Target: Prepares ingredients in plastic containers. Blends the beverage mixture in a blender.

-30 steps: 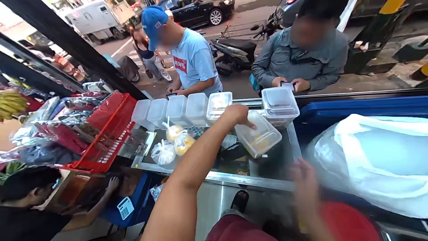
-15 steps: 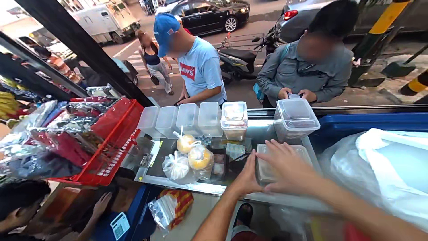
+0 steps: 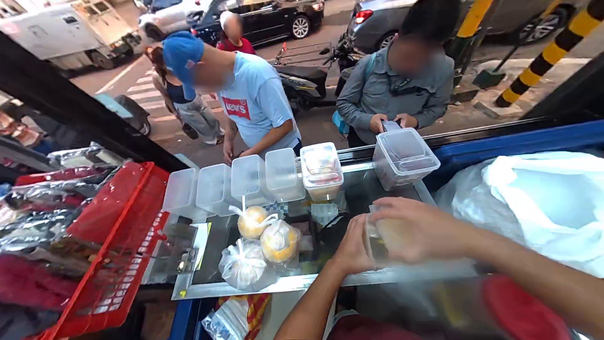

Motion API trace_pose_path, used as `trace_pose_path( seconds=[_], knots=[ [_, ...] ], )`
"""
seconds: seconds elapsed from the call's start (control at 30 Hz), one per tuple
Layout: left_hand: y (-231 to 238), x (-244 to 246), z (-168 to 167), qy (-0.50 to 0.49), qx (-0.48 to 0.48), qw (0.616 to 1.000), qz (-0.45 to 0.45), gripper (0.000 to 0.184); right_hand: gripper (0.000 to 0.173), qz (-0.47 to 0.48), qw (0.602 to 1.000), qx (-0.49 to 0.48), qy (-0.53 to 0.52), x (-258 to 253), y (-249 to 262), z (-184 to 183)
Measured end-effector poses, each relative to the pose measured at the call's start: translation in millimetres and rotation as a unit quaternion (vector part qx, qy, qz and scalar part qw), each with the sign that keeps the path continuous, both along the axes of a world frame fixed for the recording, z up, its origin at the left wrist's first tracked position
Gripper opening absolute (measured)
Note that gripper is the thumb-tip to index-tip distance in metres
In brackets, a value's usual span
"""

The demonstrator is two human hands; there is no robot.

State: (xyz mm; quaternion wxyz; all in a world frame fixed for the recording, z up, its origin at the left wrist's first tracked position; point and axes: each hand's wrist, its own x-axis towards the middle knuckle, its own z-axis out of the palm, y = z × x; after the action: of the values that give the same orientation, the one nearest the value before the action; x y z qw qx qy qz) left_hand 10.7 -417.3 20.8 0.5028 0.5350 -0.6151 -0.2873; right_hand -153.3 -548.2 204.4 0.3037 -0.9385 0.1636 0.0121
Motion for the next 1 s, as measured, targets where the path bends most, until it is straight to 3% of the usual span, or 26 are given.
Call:
trace_pose_path(
  seconds=[0.07, 0.13, 0.23, 0.3, 0.33, 0.43, 0.5, 0.57, 0.63, 0.67, 0.7, 0.8, 0.9, 1.0],
  knots=[
    [19.1, 7.5, 2.5, -0.011, -0.010, 1.000, 0.016, 0.119, 0.075, -0.075, 0.994, 0.060, -0.060, -25.3, -8.9, 19.4],
    [44.0, 17.5, 6.2, -0.011, -0.004, 0.998, 0.061, 0.120, 0.074, -0.168, 0.984, 0.044, -0.047, -61.7, -21.7, 10.4],
    [74.2, 24.4, 16.6, -0.007, -0.015, 0.991, 0.135, 0.125, 0.082, -0.247, 0.968, -0.001, 0.043, -98.3, -33.0, -71.0],
    [80.6, 22.9, 27.2, -0.002, -0.055, 0.986, 0.155, 0.122, 0.088, -0.247, 0.967, -0.033, 0.050, -93.2, -17.5, -121.7],
    [80.8, 18.8, 32.3, -0.001, -0.074, 0.985, 0.153, 0.119, 0.085, -0.240, 0.969, -0.045, 0.036, -86.5, -6.1, -136.6],
    [76.7, 13.5, 49.3, -0.013, -0.107, 0.985, 0.138, 0.110, 0.053, -0.213, 0.976, -0.046, -0.014, -59.7, 8.7, -159.3],
    [72.6, 11.0, 59.3, -0.020, -0.113, 0.986, 0.121, 0.108, 0.050, -0.254, 0.966, -0.029, -0.044, -63.6, 9.2, -149.5],
    [70.5, 5.2, 65.5, -0.037, -0.106, 0.989, 0.099, 0.106, 0.043, -0.362, 0.921, -0.043, -0.136, -97.3, 18.7, -129.4],
    [62.7, -0.4, 69.5, -0.072, -0.103, 0.989, 0.079, 0.106, 0.031, -0.449, 0.856, -0.053, -0.252, -124.2, 41.4, -78.4],
    [57.9, -7.5, 69.9, -0.089, -0.104, 0.988, 0.068, 0.107, 0.026, -0.453, 0.844, -0.059, -0.281, -131.9, 59.0, -49.8],
    [52.2, -17.5, 70.1, -0.099, -0.104, 0.988, 0.050, 0.108, 0.024, -0.431, 0.858, -0.067, -0.271, -137.4, 78.8, -26.7],
    [28.9, -60.0, 72.8, -0.132, -0.118, 0.984, -0.024, 0.106, 0.026, -0.331, 0.940, -0.080, -0.030, -141.0, 113.2, 5.6],
    [13.2, -108.6, 80.8, -0.173, -0.146, 0.971, -0.082, 0.106, 0.019, -0.333, 0.923, 0.025, 0.188, -151.9, 102.0, 12.5],
    [6.6, -162.9, 92.0, -0.188, -0.151, 0.961, -0.133, 0.107, 0.020, -0.377, 0.901, 0.066, 0.203, -201.9, 104.0, 9.0]
  ],
)
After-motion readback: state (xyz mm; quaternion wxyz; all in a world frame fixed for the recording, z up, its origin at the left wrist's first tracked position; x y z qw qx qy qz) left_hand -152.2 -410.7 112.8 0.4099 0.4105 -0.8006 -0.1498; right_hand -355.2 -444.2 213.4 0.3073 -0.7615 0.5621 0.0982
